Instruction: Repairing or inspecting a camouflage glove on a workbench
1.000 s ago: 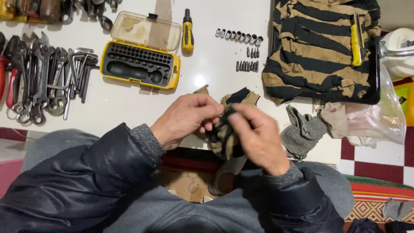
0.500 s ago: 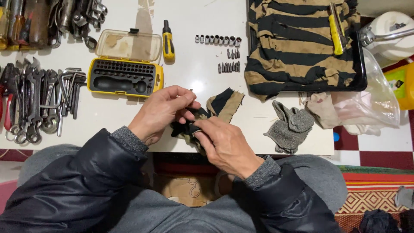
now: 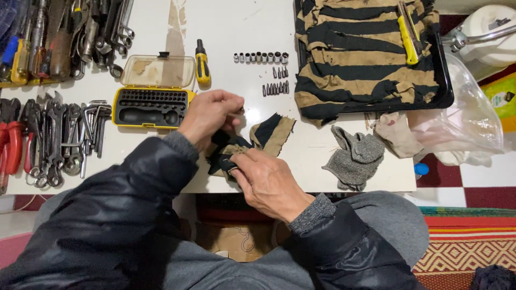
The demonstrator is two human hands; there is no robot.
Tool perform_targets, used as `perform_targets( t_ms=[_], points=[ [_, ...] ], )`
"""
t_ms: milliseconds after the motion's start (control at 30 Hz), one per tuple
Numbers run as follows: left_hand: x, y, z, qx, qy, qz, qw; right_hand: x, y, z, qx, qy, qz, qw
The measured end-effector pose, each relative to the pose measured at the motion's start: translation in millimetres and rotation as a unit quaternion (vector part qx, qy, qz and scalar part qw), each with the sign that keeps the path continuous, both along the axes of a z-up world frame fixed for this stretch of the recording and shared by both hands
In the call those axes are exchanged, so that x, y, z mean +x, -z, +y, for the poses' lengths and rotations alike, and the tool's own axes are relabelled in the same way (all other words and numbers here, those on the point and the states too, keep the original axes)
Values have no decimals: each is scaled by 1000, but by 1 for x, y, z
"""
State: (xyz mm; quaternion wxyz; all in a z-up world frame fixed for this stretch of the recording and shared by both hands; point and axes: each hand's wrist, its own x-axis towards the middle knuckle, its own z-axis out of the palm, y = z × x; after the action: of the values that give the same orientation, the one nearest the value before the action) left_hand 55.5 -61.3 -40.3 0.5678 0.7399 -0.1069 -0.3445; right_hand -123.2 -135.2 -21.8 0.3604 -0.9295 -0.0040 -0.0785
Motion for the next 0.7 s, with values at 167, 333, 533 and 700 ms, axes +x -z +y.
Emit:
perform_targets(
  t_ms=[167, 333, 533, 700],
  points=[
    [27, 0, -40, 32, -10, -56, 998, -3, 9, 1, -16, 9, -22, 1000],
    [49, 18, -77, 39, -24, -137, 989, -2, 15, 2, -23, 14, -34, 999],
    [50, 20, -98, 116, -1, -204, 972, -2, 14, 3, -29, 10, -43, 999],
    [58, 25, -106, 219, 47, -233, 946, -2, 13, 3, -47, 9, -49, 998]
  ],
)
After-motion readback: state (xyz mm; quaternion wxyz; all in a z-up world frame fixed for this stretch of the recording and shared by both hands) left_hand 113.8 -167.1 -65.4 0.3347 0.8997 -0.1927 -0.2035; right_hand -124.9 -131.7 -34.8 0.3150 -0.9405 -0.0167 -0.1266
